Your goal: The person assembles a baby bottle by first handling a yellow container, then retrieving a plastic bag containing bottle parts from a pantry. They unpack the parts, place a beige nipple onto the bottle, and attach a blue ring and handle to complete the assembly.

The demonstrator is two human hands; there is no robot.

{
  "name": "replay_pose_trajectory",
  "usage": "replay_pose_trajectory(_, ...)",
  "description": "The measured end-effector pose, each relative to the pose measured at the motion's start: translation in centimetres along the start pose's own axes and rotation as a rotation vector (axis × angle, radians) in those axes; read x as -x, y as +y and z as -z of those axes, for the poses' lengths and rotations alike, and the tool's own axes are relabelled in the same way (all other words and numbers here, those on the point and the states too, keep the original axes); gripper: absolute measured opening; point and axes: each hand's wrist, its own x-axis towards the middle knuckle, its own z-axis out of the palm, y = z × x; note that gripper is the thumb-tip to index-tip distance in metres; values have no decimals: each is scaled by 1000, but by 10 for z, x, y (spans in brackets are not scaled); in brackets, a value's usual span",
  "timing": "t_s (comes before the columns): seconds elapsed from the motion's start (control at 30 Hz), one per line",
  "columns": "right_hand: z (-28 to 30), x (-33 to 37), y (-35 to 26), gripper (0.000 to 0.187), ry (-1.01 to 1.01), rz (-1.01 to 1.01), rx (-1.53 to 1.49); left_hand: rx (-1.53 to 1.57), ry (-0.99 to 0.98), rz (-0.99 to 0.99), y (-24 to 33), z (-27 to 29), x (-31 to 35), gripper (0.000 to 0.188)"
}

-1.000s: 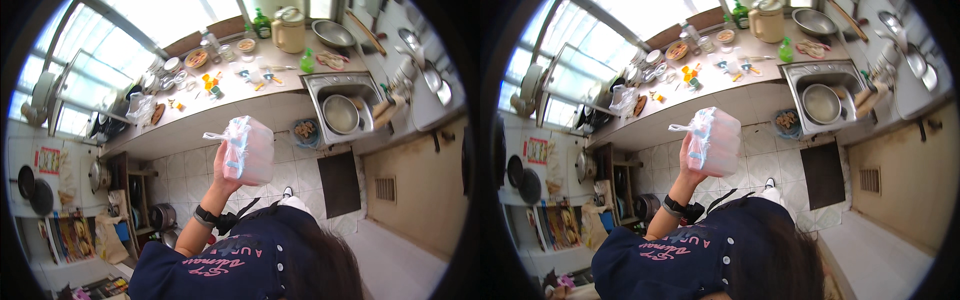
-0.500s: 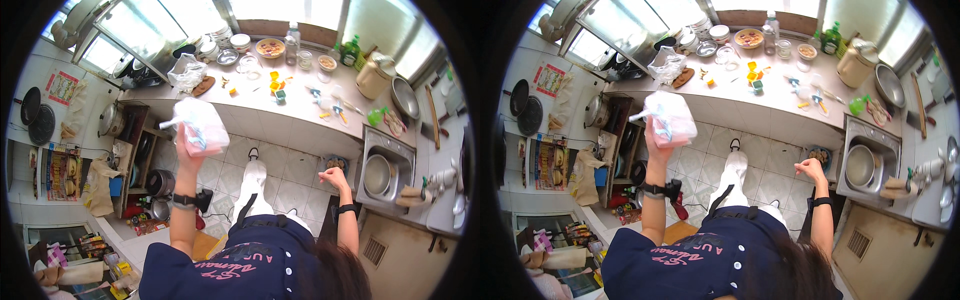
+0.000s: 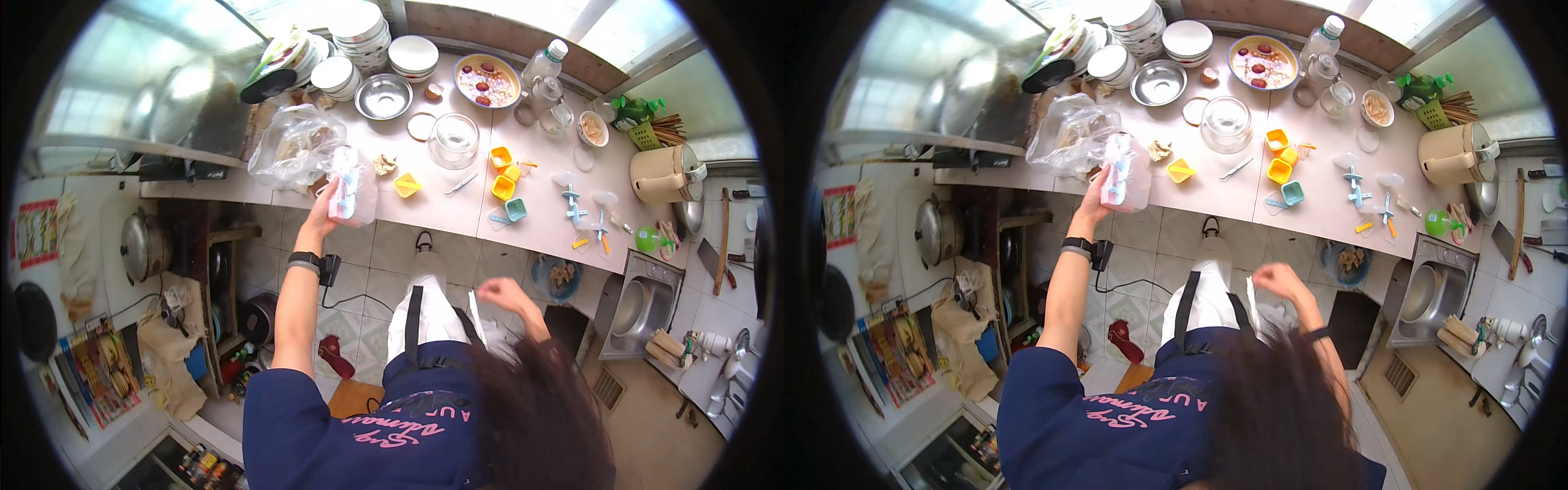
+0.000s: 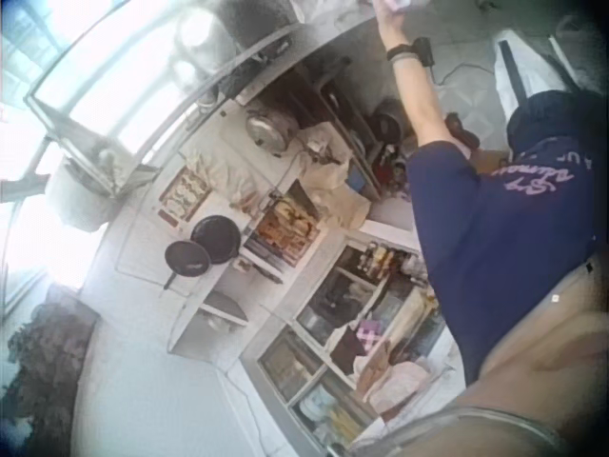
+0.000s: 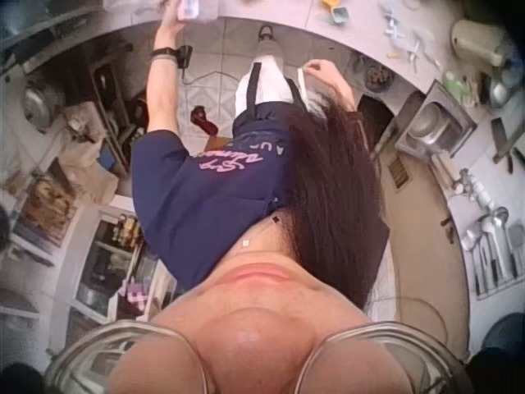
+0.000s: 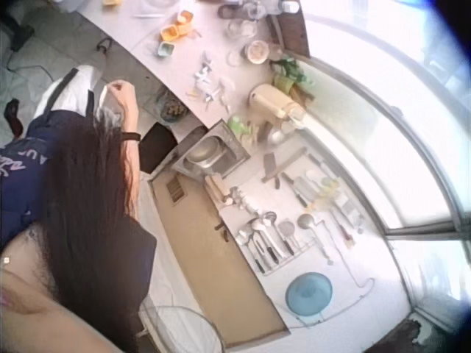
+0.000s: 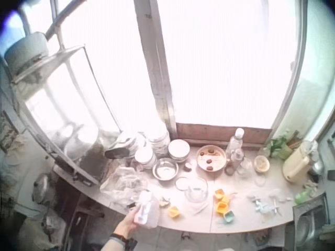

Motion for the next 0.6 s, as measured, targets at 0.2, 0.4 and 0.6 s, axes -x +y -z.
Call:
replay_pose_trajectory(0.2, 18, -85, -147, 25, 204, 209, -109, -443, 53, -25, -3, 52, -43, 38)
replay_pose_trajectory(0.4, 58, -59, -123, 20, 442, 40, 101, -889, 124, -345, -36, 79, -67, 36)
replay_pose_trajectory(0.6, 149, -7, -28, 16, 1014, -227, -20, -973, 427, -279, -27, 77, -71, 52)
